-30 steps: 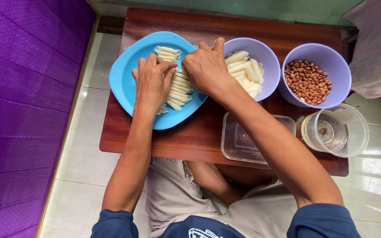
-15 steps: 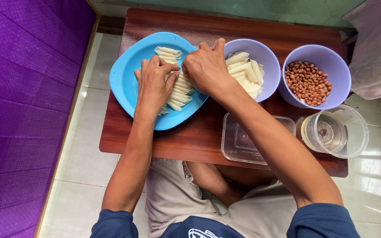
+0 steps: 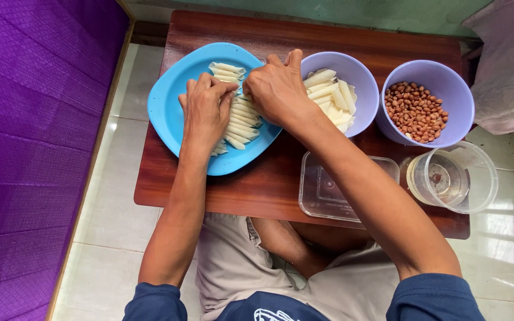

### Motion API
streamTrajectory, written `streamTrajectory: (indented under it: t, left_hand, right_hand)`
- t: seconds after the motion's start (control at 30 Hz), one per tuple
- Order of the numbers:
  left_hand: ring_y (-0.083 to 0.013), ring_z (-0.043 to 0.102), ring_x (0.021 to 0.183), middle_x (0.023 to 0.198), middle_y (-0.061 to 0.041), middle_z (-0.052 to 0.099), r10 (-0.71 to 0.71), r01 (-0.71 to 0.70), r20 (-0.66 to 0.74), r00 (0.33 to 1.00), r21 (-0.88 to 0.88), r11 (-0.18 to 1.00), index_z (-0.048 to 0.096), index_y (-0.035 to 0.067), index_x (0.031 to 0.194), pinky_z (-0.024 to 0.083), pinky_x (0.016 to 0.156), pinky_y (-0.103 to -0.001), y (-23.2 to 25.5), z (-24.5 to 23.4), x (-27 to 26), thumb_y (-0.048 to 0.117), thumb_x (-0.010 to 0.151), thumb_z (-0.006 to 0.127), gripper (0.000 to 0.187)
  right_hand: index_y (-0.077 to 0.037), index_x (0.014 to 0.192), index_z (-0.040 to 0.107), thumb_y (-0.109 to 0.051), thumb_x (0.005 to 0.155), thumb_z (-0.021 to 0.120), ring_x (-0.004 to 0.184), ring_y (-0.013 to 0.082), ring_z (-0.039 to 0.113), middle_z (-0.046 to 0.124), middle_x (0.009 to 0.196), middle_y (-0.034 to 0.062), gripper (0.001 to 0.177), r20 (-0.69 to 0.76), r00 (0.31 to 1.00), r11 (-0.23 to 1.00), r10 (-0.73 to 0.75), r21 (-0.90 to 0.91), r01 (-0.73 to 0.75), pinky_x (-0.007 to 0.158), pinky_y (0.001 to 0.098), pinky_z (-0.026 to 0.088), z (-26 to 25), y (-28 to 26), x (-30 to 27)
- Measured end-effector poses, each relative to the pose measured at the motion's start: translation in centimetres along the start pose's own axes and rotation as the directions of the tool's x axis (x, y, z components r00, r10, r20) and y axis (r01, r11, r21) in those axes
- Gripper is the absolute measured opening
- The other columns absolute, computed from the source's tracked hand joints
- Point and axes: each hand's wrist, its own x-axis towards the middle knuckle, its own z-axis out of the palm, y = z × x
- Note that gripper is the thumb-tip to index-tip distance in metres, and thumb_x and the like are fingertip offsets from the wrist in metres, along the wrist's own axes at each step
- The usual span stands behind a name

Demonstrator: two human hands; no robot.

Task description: Manually wrapping individual peanuts in small dough wrappers to create rolled snacks.

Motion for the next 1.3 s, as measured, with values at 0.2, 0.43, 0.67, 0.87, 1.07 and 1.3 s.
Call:
streamTrajectory:
  t: [0.2, 0.43, 0.67, 0.87, 1.07, 1.3]
  left_hand:
    - [-0.0194, 0.047, 0.086, 0.093, -0.004, 0.058, -0.007, 0.007, -0.028, 1.0, 0.001, 1.0, 0.081, 0.01, 0.105, 0.034, 0.078, -0.038, -0.2, 0.1, 0.1, 0.007, 0.092, 0.07, 0.017]
    - [-0.0189, 0.048, 0.085, 0.094, -0.004, 0.058, -0.003, 0.003, -0.036, 0.999, -0.004, 1.0, 0.081, 0.009, 0.108, 0.034, 0.077, -0.037, -0.1, -0.2, 0.1, 0.006, 0.092, 0.071, 0.019]
    - [-0.0191, 0.048, 0.085, 0.093, -0.004, 0.058, -0.002, 0.001, -0.032, 0.999, -0.011, 1.0, 0.081, 0.009, 0.107, 0.034, 0.078, -0.037, 0.1, -0.3, 0.0, 0.006, 0.092, 0.071, 0.018]
    - [-0.0191, 0.048, 0.085, 0.094, -0.004, 0.058, 0.001, -0.001, -0.029, 1.0, -0.014, 1.0, 0.081, 0.009, 0.107, 0.033, 0.078, -0.037, 0.1, -0.2, 0.0, 0.006, 0.091, 0.072, 0.018]
    - [-0.0193, 0.048, 0.085, 0.093, -0.004, 0.058, -0.004, 0.003, -0.026, 1.0, -0.014, 1.0, 0.081, 0.009, 0.106, 0.034, 0.079, -0.037, 0.1, -0.2, 0.0, 0.006, 0.091, 0.072, 0.018]
    - [-0.0199, 0.049, 0.087, 0.095, -0.005, 0.059, -0.003, 0.003, -0.034, 0.999, -0.01, 1.0, 0.081, 0.009, 0.107, 0.034, 0.079, -0.038, 0.2, -0.5, -0.1, 0.006, 0.091, 0.071, 0.019]
  right_hand:
    - [-0.017, 0.077, 0.081, -0.011, 0.081, 0.076, 0.073, 0.0269, 0.053, 0.074, 0.069, 0.008, 0.009, 0.03, 0.999, 0.999, 0.034, 0.003, -0.034, 0.084, 0.0545, 0.03, 0.0, -0.1, 0.3]
    - [-0.015, 0.083, 0.083, -0.011, 0.084, 0.074, 0.071, 0.028, 0.055, 0.073, 0.068, 0.0114, 0.01, 0.056, 0.997, 0.998, 0.059, -0.022, -0.058, 0.083, 0.0557, 0.03, 0.0, 0.3, 0.4]
    - [-0.016, 0.085, 0.083, -0.009, 0.081, 0.074, 0.069, 0.0287, 0.057, 0.071, 0.064, 0.0131, 0.011, 0.084, 0.995, 0.998, 0.059, -0.012, -0.058, 0.083, 0.0554, 0.029, -0.1, 0.3, 0.3]
    - [-0.018, 0.089, 0.084, -0.009, 0.08, 0.075, 0.069, 0.0293, 0.059, 0.073, 0.066, 0.0107, 0.016, 0.091, 0.994, 0.998, 0.063, 0.008, -0.064, 0.083, 0.0558, 0.03, -0.1, 0.2, 0.4]
    - [-0.016, 0.091, 0.084, -0.009, 0.081, 0.075, 0.069, 0.0294, 0.06, 0.073, 0.067, 0.0138, 0.015, 0.077, 0.995, 0.998, 0.06, -0.015, -0.059, 0.084, 0.056, 0.03, 0.0, 0.2, 0.5]
    - [-0.016, 0.096, 0.085, -0.007, 0.081, 0.073, 0.07, 0.0296, 0.055, 0.072, 0.068, 0.0122, 0.021, -0.011, 0.999, 0.999, 0.048, -0.017, -0.048, 0.079, 0.0523, 0.03, -0.9, 0.0, 0.2]
